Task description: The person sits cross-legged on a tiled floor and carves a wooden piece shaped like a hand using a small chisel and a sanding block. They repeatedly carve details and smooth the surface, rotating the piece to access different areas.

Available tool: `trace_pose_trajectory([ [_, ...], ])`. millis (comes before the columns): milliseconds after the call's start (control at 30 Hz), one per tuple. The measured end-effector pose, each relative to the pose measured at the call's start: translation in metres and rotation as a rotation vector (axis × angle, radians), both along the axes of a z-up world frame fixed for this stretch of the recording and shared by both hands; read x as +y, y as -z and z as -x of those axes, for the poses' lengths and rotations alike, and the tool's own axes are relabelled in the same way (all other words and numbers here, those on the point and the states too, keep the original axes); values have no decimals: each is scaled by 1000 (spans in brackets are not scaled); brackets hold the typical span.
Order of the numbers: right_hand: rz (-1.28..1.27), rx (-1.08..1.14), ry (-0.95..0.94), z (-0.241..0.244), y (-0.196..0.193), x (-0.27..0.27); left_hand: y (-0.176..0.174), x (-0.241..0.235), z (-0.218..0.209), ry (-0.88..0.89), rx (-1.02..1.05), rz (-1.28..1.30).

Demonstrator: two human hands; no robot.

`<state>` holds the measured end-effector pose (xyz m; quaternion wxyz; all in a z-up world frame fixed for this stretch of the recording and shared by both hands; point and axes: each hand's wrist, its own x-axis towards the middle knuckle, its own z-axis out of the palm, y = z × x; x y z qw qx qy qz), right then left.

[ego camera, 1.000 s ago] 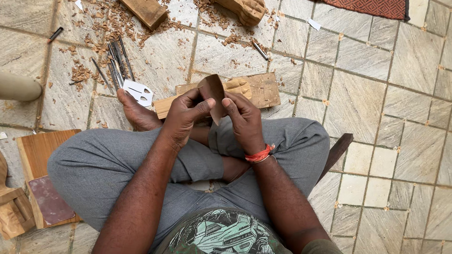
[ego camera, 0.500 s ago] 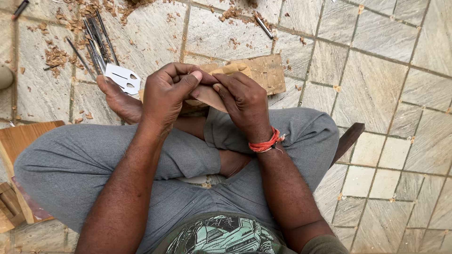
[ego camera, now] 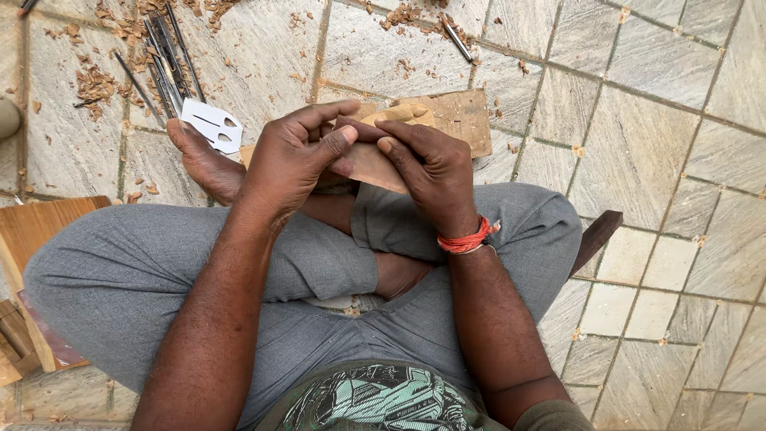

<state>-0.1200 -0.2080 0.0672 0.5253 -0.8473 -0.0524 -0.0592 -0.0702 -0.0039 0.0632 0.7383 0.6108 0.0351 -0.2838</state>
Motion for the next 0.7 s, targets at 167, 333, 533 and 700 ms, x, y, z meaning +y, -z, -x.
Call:
trace_pose_trajectory([
  [167, 177, -163, -69, 0, -6, 1, -5, 1, 1, -48, 195, 53],
  [333, 248, -178, -142, 0, -11, -1, -1, 0, 1, -116, 188, 70],
  [533, -93, -21, -252, -3, -11, -6, -11, 3, 3, -131, 143, 5],
  [700, -421, 477, -6, -5, -1, -1, -14, 0, 1, -124, -105, -85],
])
